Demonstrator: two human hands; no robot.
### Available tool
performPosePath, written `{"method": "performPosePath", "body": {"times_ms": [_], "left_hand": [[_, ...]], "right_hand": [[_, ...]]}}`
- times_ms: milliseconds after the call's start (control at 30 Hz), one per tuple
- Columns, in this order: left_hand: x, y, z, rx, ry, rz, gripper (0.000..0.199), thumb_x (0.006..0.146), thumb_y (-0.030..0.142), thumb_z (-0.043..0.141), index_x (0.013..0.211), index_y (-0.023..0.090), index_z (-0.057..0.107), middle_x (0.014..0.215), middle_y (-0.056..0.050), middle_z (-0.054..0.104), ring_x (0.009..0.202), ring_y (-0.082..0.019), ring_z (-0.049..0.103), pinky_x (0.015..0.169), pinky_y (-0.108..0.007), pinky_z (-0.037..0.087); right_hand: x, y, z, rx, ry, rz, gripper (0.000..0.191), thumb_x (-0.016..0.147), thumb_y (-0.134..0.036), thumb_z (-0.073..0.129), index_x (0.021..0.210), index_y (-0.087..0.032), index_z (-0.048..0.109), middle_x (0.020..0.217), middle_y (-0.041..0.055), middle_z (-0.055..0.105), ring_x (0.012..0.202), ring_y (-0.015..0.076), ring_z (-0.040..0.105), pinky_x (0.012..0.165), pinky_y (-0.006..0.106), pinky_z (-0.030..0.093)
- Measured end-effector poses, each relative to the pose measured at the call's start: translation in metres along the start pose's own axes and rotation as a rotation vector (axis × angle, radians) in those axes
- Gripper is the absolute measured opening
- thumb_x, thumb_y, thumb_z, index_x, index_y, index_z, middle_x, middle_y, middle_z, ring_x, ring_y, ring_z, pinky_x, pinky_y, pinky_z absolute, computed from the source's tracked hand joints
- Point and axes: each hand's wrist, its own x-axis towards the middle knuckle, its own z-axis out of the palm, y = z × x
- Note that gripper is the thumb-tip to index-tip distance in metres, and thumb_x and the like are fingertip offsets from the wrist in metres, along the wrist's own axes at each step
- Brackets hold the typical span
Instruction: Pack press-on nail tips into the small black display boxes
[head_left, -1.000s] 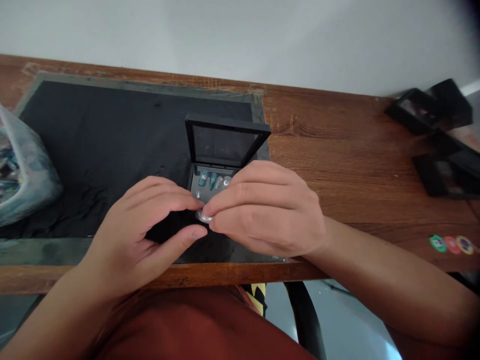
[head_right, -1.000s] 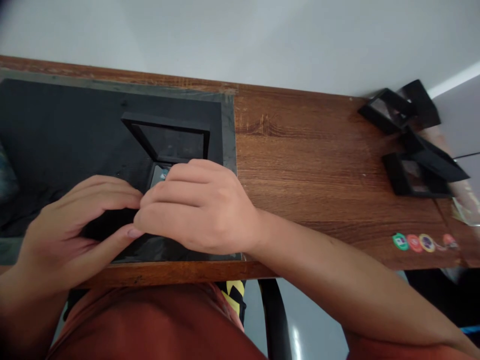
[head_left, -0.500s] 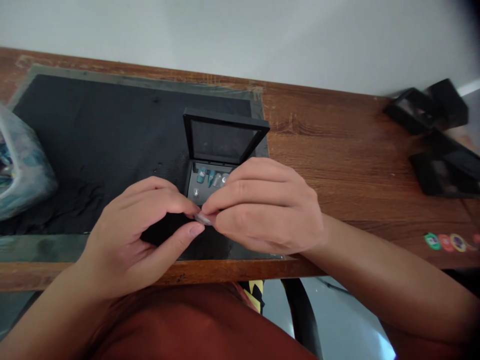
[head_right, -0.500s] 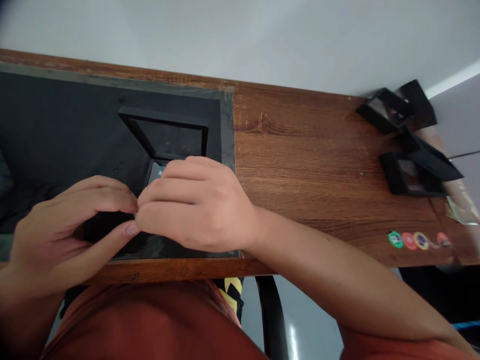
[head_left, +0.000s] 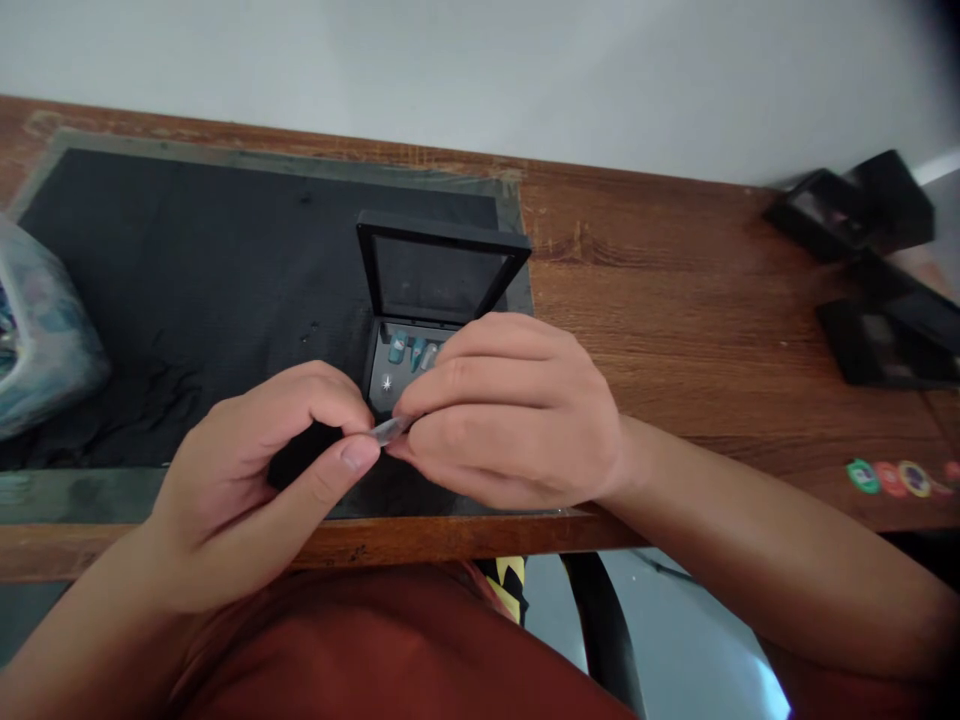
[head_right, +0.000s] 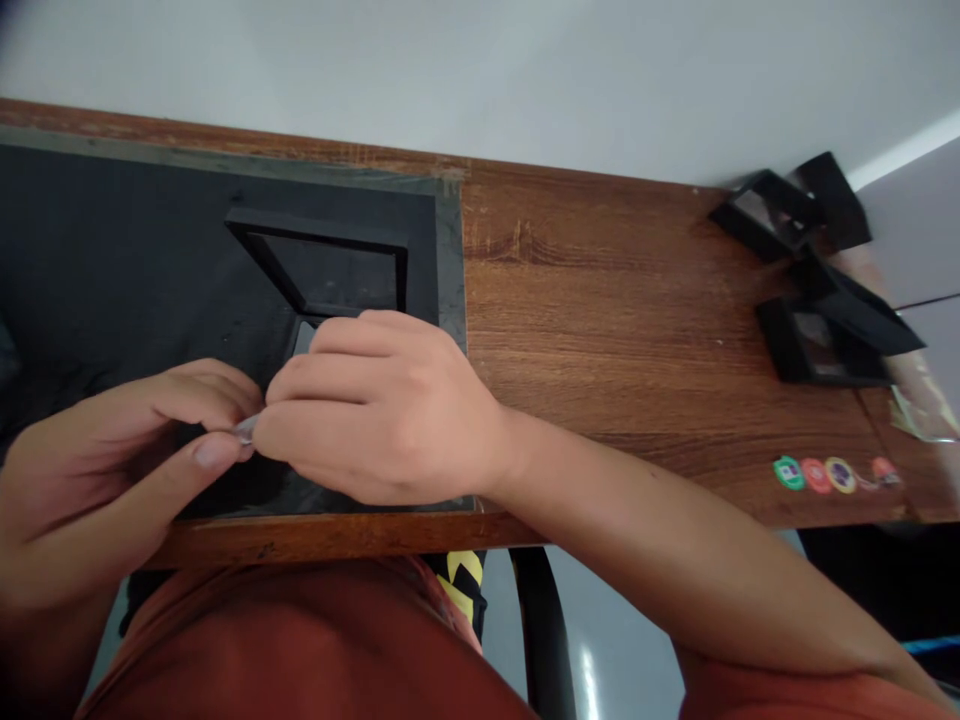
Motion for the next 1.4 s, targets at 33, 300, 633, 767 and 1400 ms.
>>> {"method": "performPosePath", "body": {"times_ms": [33,300,633,767,1400], "left_hand": [[0.0,0.001,0.0,-0.011,0.007,-0.018,0.009,0.096,0.015,0.06,0.092,0.022,0.065,0.086,-0.001,0.065,0.08,-0.014,0.063,0.066,-0.028,0.051],[-0.002,-0.007,0.0,0.066,-0.063,0.029,0.01,0.099,0.019,0.056,0.098,0.024,0.064,0.088,0.001,0.063,0.081,-0.011,0.061,0.071,-0.023,0.05],[-0.003,-0.012,0.002,0.101,-0.011,0.067,0.011,0.099,0.015,0.056,0.098,0.024,0.063,0.09,0.001,0.064,0.081,-0.009,0.061,0.071,-0.021,0.048],[-0.003,-0.011,0.002,0.08,0.001,0.082,0.012,0.097,0.013,0.057,0.098,0.022,0.064,0.095,-0.001,0.065,0.088,-0.011,0.063,0.077,-0.025,0.05],[0.001,0.003,0.01,-0.014,0.193,-0.113,0.012,0.099,0.022,0.059,0.088,0.023,0.065,0.081,0.001,0.062,0.078,-0.014,0.059,0.068,-0.029,0.046]], "right_hand": [[0.001,-0.001,0.0,0.037,-0.004,0.017,0.008,0.099,-0.017,0.059,0.093,-0.021,0.063,0.092,-0.0038,0.075,0.082,0.0112,0.068,0.076,0.029,0.056],[0.006,-0.007,-0.003,0.416,0.069,0.263,0.011,0.098,-0.009,0.057,0.1,-0.019,0.062,0.097,-0.0033,0.076,0.088,0.0073,0.073,0.084,0.023,0.062],[0.006,-0.006,-0.004,0.493,0.038,0.267,0.014,0.091,-0.001,0.058,0.097,-0.013,0.061,0.11,-0.0006,0.075,0.097,0.005,0.071,0.086,0.018,0.06],[0.005,-0.008,-0.004,0.533,0.034,0.308,0.023,0.09,0.002,0.053,0.106,-0.012,0.06,0.109,-0.0006,0.073,0.092,0.0048,0.07,0.082,0.018,0.059],[0.004,-0.011,0.012,0.679,0.095,0.506,0.016,0.09,-0.007,0.054,0.104,-0.014,0.058,0.088,-0.0014,0.072,0.075,0.0063,0.064,0.061,0.018,0.052]]}}
